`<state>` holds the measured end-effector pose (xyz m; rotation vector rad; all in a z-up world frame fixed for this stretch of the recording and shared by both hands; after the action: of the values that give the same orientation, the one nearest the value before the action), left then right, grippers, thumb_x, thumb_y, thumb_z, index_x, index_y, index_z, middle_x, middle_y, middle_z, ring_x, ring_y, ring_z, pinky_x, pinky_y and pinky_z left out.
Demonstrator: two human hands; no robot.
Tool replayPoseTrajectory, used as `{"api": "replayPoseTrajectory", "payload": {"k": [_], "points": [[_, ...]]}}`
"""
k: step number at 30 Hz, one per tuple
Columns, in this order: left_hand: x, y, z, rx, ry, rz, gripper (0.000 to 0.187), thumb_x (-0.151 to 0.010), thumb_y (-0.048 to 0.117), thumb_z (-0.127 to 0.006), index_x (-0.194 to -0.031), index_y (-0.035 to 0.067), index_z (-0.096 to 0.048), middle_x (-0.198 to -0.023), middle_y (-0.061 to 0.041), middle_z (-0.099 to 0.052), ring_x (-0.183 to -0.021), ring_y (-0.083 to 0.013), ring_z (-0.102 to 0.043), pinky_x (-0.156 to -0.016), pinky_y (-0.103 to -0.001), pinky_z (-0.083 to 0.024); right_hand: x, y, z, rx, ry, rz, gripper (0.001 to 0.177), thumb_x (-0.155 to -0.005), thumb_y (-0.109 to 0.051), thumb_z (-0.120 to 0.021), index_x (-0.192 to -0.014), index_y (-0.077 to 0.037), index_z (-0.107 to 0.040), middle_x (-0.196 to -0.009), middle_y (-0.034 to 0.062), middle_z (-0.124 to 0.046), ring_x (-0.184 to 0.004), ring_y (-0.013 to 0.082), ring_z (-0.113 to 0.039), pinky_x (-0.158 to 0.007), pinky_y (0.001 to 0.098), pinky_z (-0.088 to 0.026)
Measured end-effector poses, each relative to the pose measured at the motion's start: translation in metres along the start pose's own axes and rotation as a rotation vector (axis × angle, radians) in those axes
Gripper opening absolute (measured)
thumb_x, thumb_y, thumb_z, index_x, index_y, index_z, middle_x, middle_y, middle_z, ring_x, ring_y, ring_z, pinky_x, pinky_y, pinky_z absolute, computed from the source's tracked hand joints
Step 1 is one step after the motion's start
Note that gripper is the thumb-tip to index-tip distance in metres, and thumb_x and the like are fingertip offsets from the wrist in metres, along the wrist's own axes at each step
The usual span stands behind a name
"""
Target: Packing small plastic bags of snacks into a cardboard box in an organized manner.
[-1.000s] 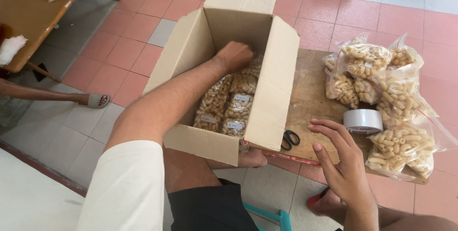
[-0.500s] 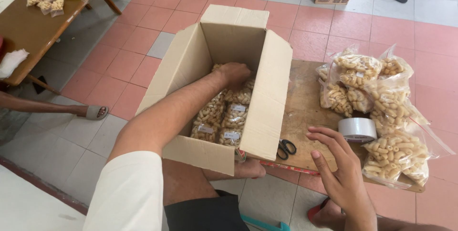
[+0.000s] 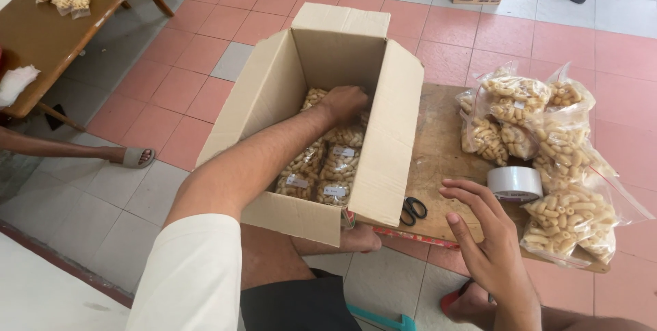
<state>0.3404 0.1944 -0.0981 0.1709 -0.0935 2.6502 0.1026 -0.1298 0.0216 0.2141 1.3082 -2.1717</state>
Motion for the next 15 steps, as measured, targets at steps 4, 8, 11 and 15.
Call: {"api": "replayPoseTrajectory", "payload": {"k": [4,8,11,15], "points": [[-0.002,-0.001,0.009,0.050,-0.092,-0.027,0.044,-0.080,0.030,-0.091,-0.119,0.012,-0.079,-0.123,-0.013,-0.076,-0.111,-0.0361,-0.074,-0.087,-0.049,-0.062,0.002,-0.004,0.002,0.011,0.001,0.011,0.032,-0.108,-0.021,-0.054,-0.130,-0.006,-0.070,-0.140,0.0133,-0.068,-0.131,0.0267,-0.068,-0.114,0.0402,-0.050],[0.035,0.025,0.064,-0.068,-0.369,0.087,0.060,-0.091,0.045,-0.081,-0.145,0.021,-0.067,-0.140,-0.007,-0.071,-0.125,-0.0319,-0.069,-0.102,-0.045,-0.057,0.004,-0.008,0.007,0.006,0.003,-0.017,0.032,-0.108,-0.022,-0.053,-0.129,-0.007,-0.071,-0.141,0.0120,-0.068,-0.131,0.0265,-0.068,-0.113,0.0414,-0.051],[0.074,0.051,0.111,-0.074,-0.457,0.213,0.067,-0.093,0.056,-0.076,-0.152,0.027,-0.062,-0.142,-0.004,-0.070,-0.126,-0.0307,-0.069,-0.097,-0.047,-0.060,0.008,-0.012,0.011,0.016,0.012,-0.010,0.032,-0.108,-0.022,-0.053,-0.129,-0.006,-0.070,-0.141,0.0121,-0.068,-0.132,0.0271,-0.067,-0.113,0.0425,-0.051],[0.130,0.097,0.158,0.117,-0.461,0.223,0.028,-0.107,0.025,-0.058,-0.123,0.004,-0.067,-0.119,-0.011,-0.075,-0.101,-0.0253,-0.073,-0.089,-0.043,-0.063,0.013,-0.018,0.019,0.035,0.035,0.005,0.031,-0.108,-0.021,-0.053,-0.130,-0.006,-0.070,-0.141,0.0121,-0.067,-0.134,0.0275,-0.067,-0.114,0.0428,-0.051]]}}
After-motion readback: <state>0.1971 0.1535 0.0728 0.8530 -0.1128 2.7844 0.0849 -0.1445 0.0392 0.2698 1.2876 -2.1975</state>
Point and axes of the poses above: each hand's wrist, its own x-axis away from the middle knuckle, its own z-axis out of the back of the hand, y = z × x, the point moved 5 cm from there along -x, towards the middle knuckle
